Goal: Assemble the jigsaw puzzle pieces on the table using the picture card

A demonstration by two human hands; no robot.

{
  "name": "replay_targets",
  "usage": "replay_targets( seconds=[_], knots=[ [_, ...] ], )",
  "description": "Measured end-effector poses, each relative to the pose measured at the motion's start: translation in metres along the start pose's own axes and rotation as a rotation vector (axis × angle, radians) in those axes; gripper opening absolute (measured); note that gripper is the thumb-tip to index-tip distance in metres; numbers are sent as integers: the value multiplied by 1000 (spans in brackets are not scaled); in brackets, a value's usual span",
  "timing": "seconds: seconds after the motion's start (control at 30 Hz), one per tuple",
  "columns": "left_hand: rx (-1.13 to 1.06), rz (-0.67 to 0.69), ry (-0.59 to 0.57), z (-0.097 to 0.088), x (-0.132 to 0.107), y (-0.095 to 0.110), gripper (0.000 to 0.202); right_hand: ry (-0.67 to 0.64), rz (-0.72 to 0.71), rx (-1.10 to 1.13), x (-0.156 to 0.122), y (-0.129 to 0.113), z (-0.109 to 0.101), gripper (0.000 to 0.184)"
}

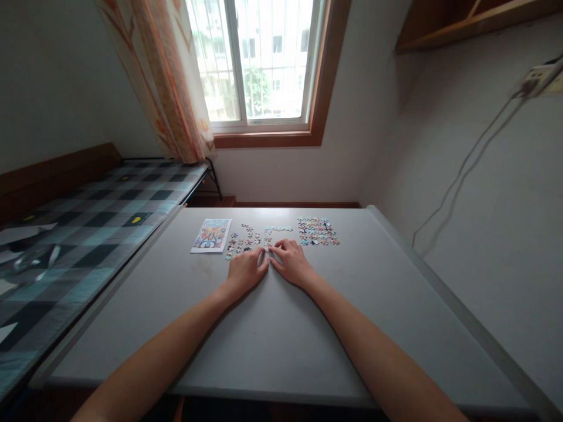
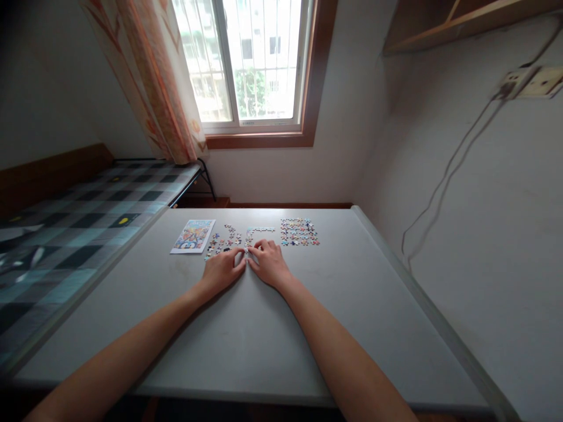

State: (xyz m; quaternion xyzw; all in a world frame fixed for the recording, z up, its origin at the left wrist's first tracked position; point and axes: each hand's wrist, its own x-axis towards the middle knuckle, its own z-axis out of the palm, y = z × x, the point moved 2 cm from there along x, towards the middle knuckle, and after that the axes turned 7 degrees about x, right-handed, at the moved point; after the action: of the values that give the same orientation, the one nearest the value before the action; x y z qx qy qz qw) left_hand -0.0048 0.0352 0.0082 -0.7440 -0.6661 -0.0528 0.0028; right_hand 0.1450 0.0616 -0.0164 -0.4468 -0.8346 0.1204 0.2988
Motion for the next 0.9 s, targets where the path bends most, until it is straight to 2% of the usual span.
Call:
replay_targets(
  seconds=[0.27,0.47,0.9],
  knots=[
    [-14,-16,-28,-2,0,1,37,17,38,24,0,2,-1,30],
    [-7,2,13,4,2,-1,36,85,80,103,2,10,1,22],
    [-19,3,15,5,2,-3,36,81,81,119,1,8,-1,19]
  ],
)
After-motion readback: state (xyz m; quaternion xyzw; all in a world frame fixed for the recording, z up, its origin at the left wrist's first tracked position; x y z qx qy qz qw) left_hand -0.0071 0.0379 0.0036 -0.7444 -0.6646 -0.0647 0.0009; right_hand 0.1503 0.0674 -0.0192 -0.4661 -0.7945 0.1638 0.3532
